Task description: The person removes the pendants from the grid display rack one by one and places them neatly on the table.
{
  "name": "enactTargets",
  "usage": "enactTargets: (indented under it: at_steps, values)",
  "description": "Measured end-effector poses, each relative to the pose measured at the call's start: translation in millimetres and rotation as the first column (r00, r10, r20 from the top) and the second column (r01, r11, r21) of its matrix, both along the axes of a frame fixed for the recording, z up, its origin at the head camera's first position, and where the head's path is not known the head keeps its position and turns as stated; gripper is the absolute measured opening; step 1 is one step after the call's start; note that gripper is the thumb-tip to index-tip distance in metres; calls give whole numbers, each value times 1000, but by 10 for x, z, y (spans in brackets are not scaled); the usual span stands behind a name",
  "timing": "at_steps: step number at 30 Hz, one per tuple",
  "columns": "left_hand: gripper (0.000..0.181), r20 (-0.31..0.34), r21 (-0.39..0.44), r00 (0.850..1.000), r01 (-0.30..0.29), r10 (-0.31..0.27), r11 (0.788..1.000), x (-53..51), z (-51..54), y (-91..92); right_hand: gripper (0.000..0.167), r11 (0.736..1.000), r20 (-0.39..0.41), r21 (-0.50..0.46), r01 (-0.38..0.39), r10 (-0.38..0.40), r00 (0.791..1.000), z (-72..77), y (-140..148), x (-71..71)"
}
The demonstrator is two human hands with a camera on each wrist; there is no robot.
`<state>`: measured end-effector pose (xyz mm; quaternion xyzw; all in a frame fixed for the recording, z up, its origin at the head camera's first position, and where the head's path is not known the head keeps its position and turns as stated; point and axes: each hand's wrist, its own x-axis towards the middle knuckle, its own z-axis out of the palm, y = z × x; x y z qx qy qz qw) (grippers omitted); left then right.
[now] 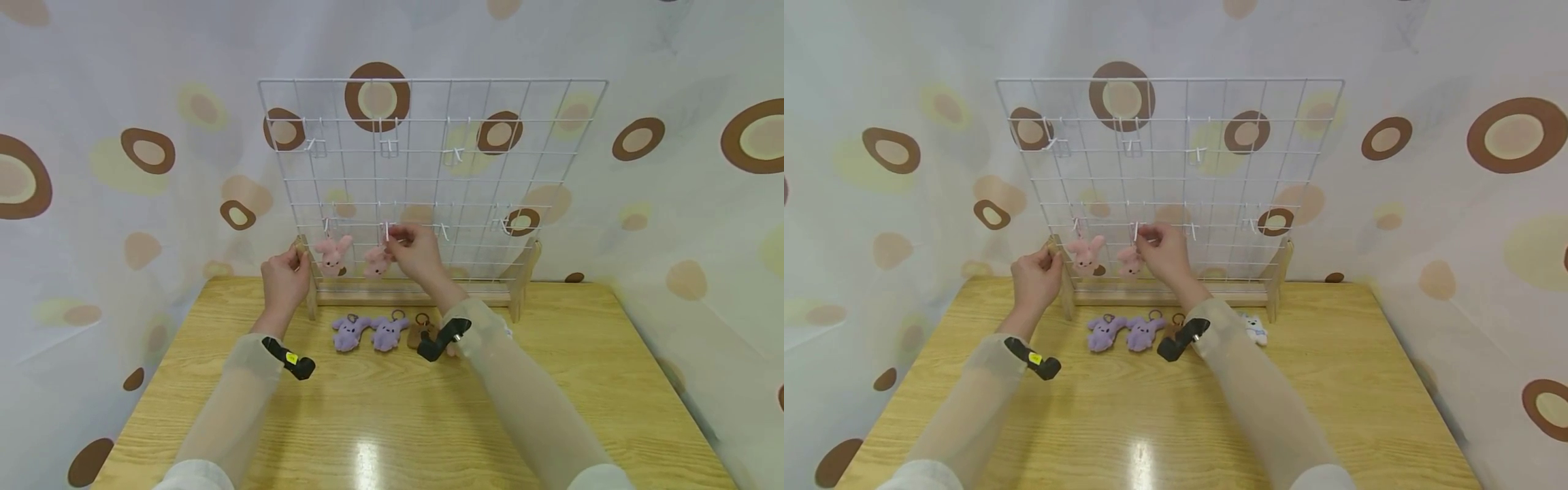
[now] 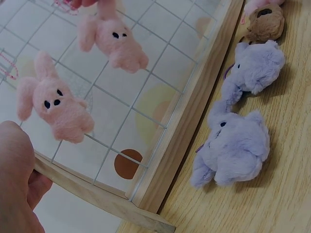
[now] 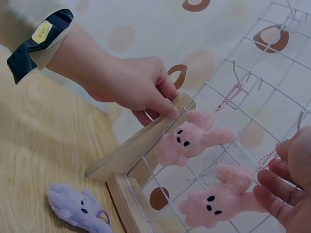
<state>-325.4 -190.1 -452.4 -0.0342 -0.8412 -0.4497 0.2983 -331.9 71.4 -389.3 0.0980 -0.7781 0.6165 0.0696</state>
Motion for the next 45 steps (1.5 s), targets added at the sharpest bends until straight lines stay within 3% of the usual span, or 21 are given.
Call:
enactTargets:
  at_steps: [16, 36, 45]
  values:
    - [20, 16, 8, 1000, -6, 6, 1000, 3, 2, 3, 16, 999, -43, -51, -10, 8, 999, 25, 13, 1]
    - [18, -28, -21, 1000, -14, 14, 1000, -27, -18, -4, 16, 992, -68, -97, -85, 78, 995, 139, 136, 179]
    - [17, -14, -8, 1000, -14, 14, 1000, -26, -21, -1, 17, 993, -113, -61, -100, 93, 989, 167, 169, 285]
